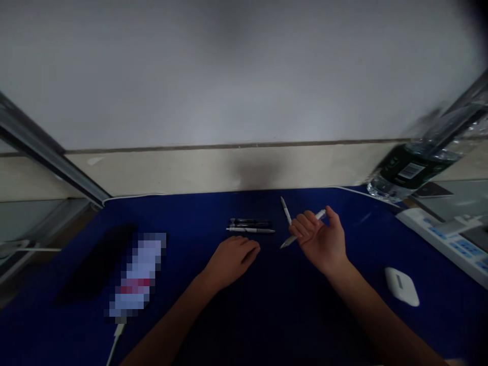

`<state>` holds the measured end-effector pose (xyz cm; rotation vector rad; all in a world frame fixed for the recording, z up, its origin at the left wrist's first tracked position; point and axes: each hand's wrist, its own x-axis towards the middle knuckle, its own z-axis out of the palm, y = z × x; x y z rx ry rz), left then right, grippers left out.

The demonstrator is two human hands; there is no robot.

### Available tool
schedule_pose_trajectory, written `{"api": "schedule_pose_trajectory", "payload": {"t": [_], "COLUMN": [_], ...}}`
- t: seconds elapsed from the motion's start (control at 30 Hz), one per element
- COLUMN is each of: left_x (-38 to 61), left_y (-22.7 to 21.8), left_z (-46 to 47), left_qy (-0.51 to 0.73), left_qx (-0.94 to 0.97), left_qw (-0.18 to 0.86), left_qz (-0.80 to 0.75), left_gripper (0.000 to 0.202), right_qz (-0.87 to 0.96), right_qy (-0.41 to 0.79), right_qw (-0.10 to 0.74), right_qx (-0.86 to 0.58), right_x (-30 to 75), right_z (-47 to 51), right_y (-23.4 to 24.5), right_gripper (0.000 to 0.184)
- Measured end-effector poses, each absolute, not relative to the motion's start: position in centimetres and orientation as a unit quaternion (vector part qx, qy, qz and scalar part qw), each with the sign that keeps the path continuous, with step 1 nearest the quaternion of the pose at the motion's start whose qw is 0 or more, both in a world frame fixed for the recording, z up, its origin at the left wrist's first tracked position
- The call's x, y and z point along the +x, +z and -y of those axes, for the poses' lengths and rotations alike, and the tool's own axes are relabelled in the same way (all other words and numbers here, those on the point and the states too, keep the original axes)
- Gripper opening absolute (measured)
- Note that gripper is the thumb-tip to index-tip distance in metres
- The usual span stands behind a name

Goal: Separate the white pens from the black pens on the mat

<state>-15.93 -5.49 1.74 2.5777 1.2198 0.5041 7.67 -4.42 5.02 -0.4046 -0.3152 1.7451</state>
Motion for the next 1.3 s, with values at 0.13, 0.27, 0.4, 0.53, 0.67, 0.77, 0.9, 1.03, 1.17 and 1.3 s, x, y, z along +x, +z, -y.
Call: {"api": "schedule_pose_trajectory", "payload": {"t": [0.13,0.27,0.4,0.53,0.67,0.77,0.9,1.03,1.17,1.3], "left_x": [-15.98,-16.02,-16.00,-15.97,-15.99,-16.01,-16.02,-16.00,-16.01,-16.07], "left_y": [1.79,1.73,1.74,1.94,1.96,1.89,1.96,2.06,1.94,1.73], "left_z": [5.50,5.45,5.43,5.50,5.49,5.42,5.41,5.44,5.40,5.35], "left_qy": [0.174,0.170,0.163,0.160,0.161,0.161,0.157,0.154,0.153,0.162], "left_qx": [0.881,0.881,0.881,0.879,0.881,0.881,0.880,0.879,0.879,0.879], "left_qw": [0.125,0.133,0.135,0.137,0.134,0.130,0.136,0.136,0.136,0.128], "left_qz": [-0.421,-0.421,-0.424,-0.427,-0.424,-0.425,-0.427,-0.431,-0.430,-0.429], "left_gripper": [0.026,0.023,0.024,0.024,0.025,0.026,0.027,0.026,0.026,0.025], "right_qz": [0.125,0.108,0.115,0.143,0.165,0.177,0.199,0.205,0.226,0.289], "right_qy": [0.766,0.767,0.770,0.765,0.752,0.747,0.753,0.746,0.733,0.702], "right_qw": [0.608,0.612,0.606,0.603,0.615,0.617,0.606,0.611,0.614,0.616], "right_qx": [-0.168,-0.158,-0.163,-0.172,-0.171,-0.173,-0.162,-0.166,-0.184,-0.211], "right_x": [7.60,7.51,7.48,7.42,7.36,7.35,7.25,7.00,6.84,6.67], "right_z": [4.35,4.25,4.28,4.42,4.48,4.46,4.49,4.63,4.80,5.02], "right_y": [5.00,4.98,4.96,5.01,5.15,5.15,5.00,5.26,5.67,5.54], "right_gripper": [0.045,0.046,0.048,0.047,0.047,0.049,0.047,0.048,0.054,0.051]}}
